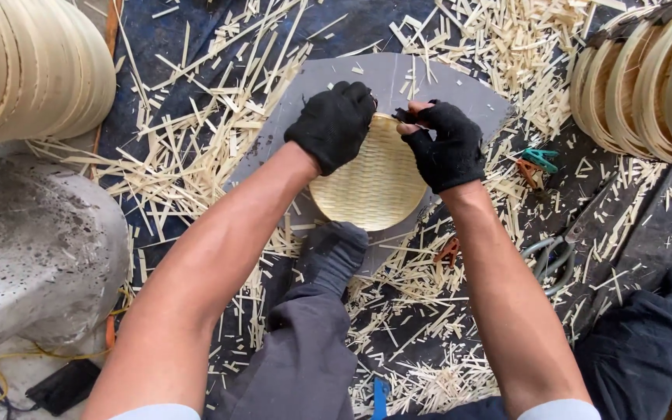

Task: The person places a woven bamboo base onto a template and wraps a thin wooden strip around its edge. They secure the strip with a metal clip, trim the excess with shears, and place the finished base onto a stack.

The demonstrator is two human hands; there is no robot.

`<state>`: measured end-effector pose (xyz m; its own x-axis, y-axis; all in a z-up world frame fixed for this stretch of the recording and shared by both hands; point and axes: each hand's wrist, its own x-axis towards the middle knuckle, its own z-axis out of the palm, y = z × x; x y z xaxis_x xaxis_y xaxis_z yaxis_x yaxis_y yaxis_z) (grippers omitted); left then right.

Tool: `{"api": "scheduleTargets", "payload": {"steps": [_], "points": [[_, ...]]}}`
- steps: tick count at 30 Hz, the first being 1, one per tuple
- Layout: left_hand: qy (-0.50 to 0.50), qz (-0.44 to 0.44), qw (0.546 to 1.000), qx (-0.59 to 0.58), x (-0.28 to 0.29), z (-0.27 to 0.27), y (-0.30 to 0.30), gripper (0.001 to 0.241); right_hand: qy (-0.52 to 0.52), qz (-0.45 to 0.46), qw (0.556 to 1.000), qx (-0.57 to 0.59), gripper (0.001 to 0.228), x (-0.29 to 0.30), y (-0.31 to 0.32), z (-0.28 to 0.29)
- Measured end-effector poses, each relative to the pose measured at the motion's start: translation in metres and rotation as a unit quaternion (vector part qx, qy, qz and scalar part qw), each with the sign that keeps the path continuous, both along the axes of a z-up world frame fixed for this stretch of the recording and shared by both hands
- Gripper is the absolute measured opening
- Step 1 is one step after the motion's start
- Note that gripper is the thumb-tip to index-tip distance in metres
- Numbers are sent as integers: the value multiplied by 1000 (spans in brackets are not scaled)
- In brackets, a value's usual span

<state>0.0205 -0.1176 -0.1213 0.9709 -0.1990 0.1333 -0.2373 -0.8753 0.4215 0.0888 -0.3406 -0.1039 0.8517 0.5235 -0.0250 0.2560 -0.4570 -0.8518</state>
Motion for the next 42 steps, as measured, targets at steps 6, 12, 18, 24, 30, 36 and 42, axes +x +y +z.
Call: {"api": "scheduleTargets", "payload": {"steps": [6,12,18,24,30,36,42], "points": [[11,0,1000,-1,0,4,0,24,-155,76,985,-11,19,1,11,9],[25,-1,1000,5,1,4,0,22,-245,95,964,-34,18,2,21,3],[18,5,1000,-1,-1,4,0,23,-176,129,976,-26,36,-4,13,28],[23,152,983,-101,-29,-7,-16,31,-159,67,962,-211,16,12,-39,12],[-7,91,993,-79,-25,39,-22,49,-196,170,950,-172,14,17,-19,22],[-12,36,999,-33,-10,-9,-26,18,-214,157,941,-211,7,23,-29,38],[-1,49,998,-31,-9,-11,-27,16,-211,162,901,-344,20,7,-72,45]]}}
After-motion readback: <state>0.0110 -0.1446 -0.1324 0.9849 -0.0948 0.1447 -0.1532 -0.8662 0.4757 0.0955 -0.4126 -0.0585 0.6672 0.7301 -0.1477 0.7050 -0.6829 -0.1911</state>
